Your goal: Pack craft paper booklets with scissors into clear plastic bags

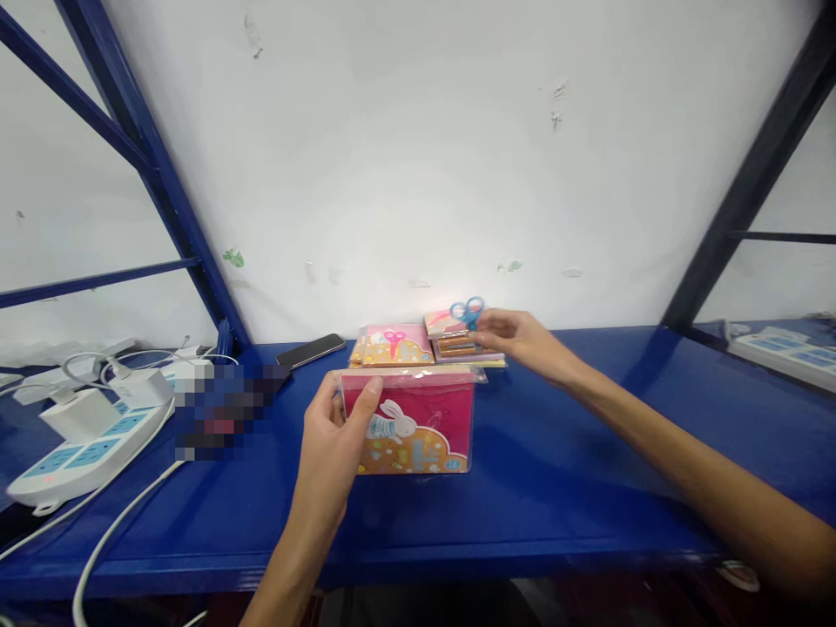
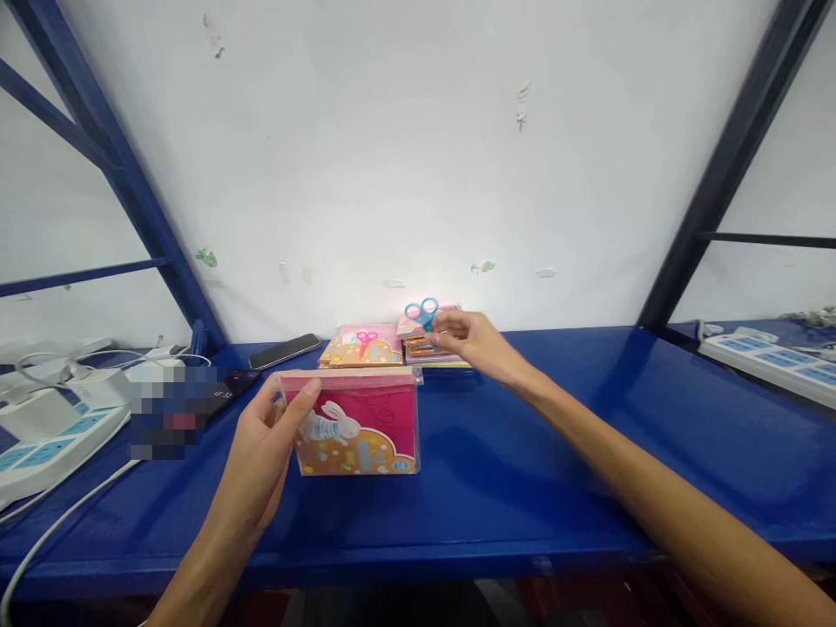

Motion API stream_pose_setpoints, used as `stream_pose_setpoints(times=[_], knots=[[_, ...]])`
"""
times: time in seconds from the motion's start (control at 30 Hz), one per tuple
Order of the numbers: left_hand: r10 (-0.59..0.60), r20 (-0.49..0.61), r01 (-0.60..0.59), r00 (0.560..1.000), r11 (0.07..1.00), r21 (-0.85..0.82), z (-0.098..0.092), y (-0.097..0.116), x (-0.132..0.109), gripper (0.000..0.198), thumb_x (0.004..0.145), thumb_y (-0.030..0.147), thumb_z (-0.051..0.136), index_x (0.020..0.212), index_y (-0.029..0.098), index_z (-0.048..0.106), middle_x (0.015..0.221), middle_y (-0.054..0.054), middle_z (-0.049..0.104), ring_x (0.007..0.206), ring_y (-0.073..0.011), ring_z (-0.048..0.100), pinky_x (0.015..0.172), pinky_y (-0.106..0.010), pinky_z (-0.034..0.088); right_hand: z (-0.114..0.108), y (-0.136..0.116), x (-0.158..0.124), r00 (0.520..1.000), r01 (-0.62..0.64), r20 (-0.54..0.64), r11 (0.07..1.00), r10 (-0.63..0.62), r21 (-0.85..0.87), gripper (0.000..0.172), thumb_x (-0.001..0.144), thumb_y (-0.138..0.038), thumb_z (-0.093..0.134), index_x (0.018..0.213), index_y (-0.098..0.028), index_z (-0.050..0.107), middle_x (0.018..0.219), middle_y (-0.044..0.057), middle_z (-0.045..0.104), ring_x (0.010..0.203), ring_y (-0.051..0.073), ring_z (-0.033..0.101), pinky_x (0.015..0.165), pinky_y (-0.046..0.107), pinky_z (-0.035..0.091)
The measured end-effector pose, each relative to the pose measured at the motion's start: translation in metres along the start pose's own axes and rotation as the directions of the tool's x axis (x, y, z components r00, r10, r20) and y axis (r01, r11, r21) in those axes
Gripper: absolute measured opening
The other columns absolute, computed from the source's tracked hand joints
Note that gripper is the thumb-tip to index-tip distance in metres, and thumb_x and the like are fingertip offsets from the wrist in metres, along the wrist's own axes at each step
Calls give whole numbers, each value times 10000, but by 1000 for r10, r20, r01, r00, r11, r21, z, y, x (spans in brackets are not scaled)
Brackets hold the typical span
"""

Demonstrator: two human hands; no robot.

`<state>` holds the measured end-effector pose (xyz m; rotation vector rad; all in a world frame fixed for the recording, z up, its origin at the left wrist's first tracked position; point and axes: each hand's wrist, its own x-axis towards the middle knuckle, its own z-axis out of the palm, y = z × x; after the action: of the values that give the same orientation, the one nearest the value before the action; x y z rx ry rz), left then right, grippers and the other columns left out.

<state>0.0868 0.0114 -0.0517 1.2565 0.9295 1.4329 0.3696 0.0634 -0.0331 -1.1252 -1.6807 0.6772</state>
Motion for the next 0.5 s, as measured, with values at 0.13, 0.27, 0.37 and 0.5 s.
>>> stream_pose_setpoints(times=[0.13, 0.27, 0.37, 0.5], knots=[[7, 24, -7, 1000, 1000, 3, -1, -2, 0, 381, 786, 424, 813, 1040, 195, 645, 1060, -63, 774, 945, -228, 730, 763, -284, 568, 2, -55, -24, 993, 83, -95, 982, -68, 168, 319, 829, -408, 799, 1043, -211, 669, 918, 51, 748, 958, 243, 716, 886, 386, 540], [13, 55, -13, 998, 1000, 3, -2, -2, 1, 381, 802, 403, 807, 1078, 202, 636, 1106, -62, 770, 916, -202, 729, 749, -262, 559, 23, -92, -49, 996, 85, 17, 989, -88, 121, 683, 808, -357, 826, 1400, -312, 488, 764, -20, 703, 763, 222, 731, 708, 360, 592], [8, 89, -7, 996, 1000, -12, -3, 0, 2, 408, 804, 401, 806, 1111, 203, 625, 1092, -63, 771, 864, -190, 731, 732, -261, 564, 42, -104, -52, 979, 160, 131, 986, -154, -39, 689, 847, -290, 778, 1452, -347, 454, 794, -25, 704, 720, 208, 731, 683, 361, 616], [-6, 112, 9, 994, 1000, -29, -3, 1, 3, 468, 798, 404, 808, 1172, 200, 617, 1101, -78, 767, 926, -226, 739, 759, -285, 573, 55, -110, -36, 953, 294, 147, 927, -265, -234, 376, 905, -219, 683, 1265, -304, 616, 971, 2, 740, 797, 181, 739, 722, 319, 621]])
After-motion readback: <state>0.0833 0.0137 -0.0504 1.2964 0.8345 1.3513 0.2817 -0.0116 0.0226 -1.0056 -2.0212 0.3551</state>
